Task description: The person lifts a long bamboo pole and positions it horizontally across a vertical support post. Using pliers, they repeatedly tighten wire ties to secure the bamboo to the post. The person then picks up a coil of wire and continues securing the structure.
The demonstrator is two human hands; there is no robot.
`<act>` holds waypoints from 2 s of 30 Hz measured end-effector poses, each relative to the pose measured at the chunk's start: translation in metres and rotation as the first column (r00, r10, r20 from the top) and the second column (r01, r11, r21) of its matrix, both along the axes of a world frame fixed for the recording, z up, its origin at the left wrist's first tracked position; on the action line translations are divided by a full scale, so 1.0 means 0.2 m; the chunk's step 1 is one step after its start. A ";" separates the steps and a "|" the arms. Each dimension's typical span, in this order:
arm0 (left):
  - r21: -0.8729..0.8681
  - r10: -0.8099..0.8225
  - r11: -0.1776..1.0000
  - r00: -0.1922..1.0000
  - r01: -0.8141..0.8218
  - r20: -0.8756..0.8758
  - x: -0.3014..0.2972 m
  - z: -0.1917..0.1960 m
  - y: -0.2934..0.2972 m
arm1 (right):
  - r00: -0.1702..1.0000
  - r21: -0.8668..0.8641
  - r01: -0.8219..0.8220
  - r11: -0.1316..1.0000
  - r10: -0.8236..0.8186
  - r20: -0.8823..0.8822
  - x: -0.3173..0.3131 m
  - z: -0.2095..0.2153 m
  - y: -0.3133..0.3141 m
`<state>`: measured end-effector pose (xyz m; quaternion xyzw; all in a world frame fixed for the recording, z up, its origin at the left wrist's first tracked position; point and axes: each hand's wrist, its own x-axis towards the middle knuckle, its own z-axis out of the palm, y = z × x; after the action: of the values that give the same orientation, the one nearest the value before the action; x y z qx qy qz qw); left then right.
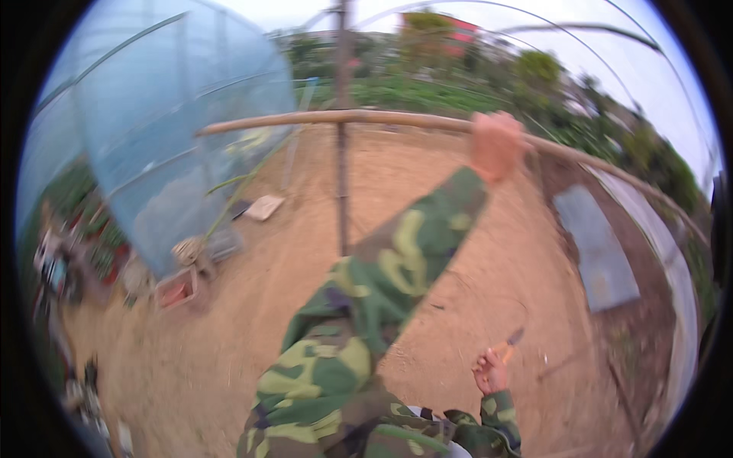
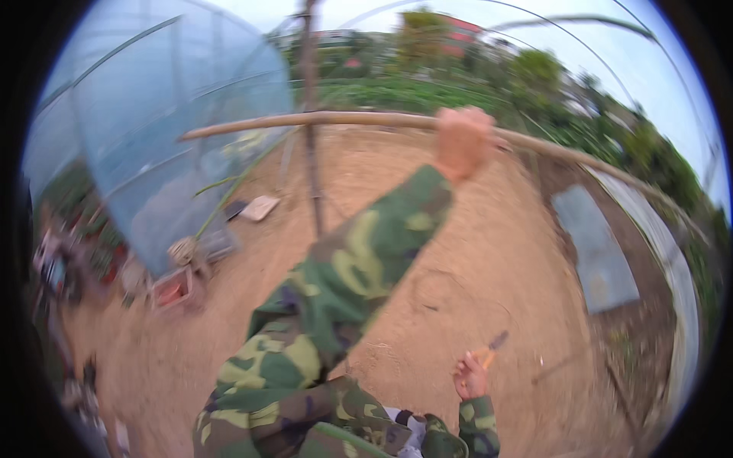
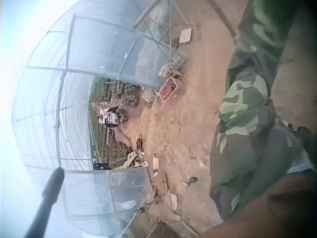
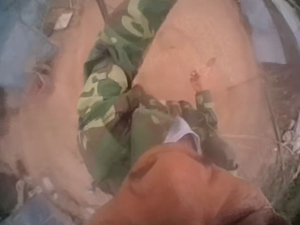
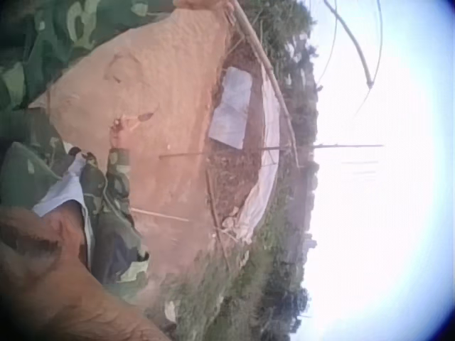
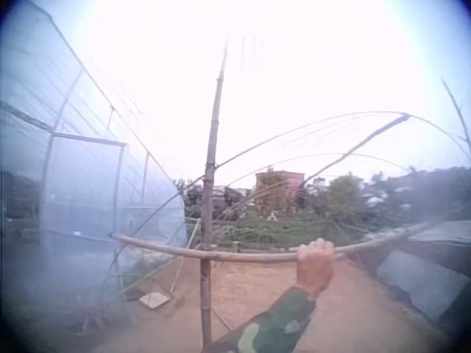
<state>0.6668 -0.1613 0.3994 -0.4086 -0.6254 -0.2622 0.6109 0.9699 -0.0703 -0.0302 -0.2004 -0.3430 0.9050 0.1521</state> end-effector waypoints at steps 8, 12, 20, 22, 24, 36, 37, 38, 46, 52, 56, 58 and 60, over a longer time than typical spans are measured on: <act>-0.053 0.212 0.976 0.977 -0.211 0.021 0.00 0.11 -0.32 | 1.000 0.010 -0.021 1.000 0.021 0.003 -0.12 0.06 -0.10; -0.036 0.190 0.981 0.982 -0.190 0.009 -0.08 0.10 -0.27 | 0.999 0.013 -0.016 1.000 0.016 -0.035 -0.13 0.04 0.04; -0.067 0.186 0.981 0.982 -0.183 0.036 -0.01 0.08 -0.29 | 0.998 0.189 0.038 0.981 -0.028 -0.058 -0.17 0.08 0.09; -0.092 0.190 0.978 0.981 -0.186 0.039 0.00 0.08 -0.34 | 0.996 0.276 0.037 0.961 -0.012 -0.094 -0.17 0.16 0.08; -0.078 0.158 0.984 0.988 -0.157 0.001 0.03 0.09 -0.36 | 0.992 0.304 0.040 0.952 -0.002 -0.125 -0.19 0.24 0.11; -0.123 0.148 0.981 0.989 -0.150 -0.019 -0.01 0.13 -0.32 | 0.988 0.308 -0.003 0.951 0.050 -0.146 -0.21 0.37 0.27; -0.129 0.149 0.980 0.989 -0.151 -0.026 -0.02 0.14 -0.33 | 0.987 0.304 -0.011 0.953 0.059 -0.150 -0.21 0.36 0.26; -0.126 0.152 0.980 0.987 -0.157 -0.047 -0.02 0.16 -0.34 | 0.986 0.305 -0.012 0.952 0.062 -0.154 -0.22 0.34 0.25; -0.127 0.172 0.976 0.983 -0.179 -0.059 0.00 0.17 -0.31 | 0.989 0.289 -0.028 0.957 0.069 -0.132 -0.22 0.27 0.26; -0.125 0.184 0.974 0.981 -0.190 -0.059 0.00 0.15 -0.32 | 0.990 0.350 -0.014 0.937 0.062 -0.126 -0.21 0.35 0.27; -0.114 0.180 0.976 0.981 -0.188 -0.076 0.03 0.18 -0.31 | 0.973 0.498 0.131 0.857 -0.016 -0.229 -0.26 0.47 0.34; -0.113 0.174 0.977 0.982 -0.181 -0.073 0.03 0.16 -0.31 | 0.953 0.595 0.226 0.771 -0.049 -0.299 -0.32 0.58 0.40; -0.104 0.188 0.976 0.981 -0.193 -0.056 -0.02 0.12 -0.34 | 0.929 0.695 0.347 0.630 -0.130 -0.346 -0.35 0.82 0.43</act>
<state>0.6621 -0.2290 0.4238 -0.3853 -0.6610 -0.1585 0.6240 0.8993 0.0155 0.1342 -0.0423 -0.6293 0.6743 0.3841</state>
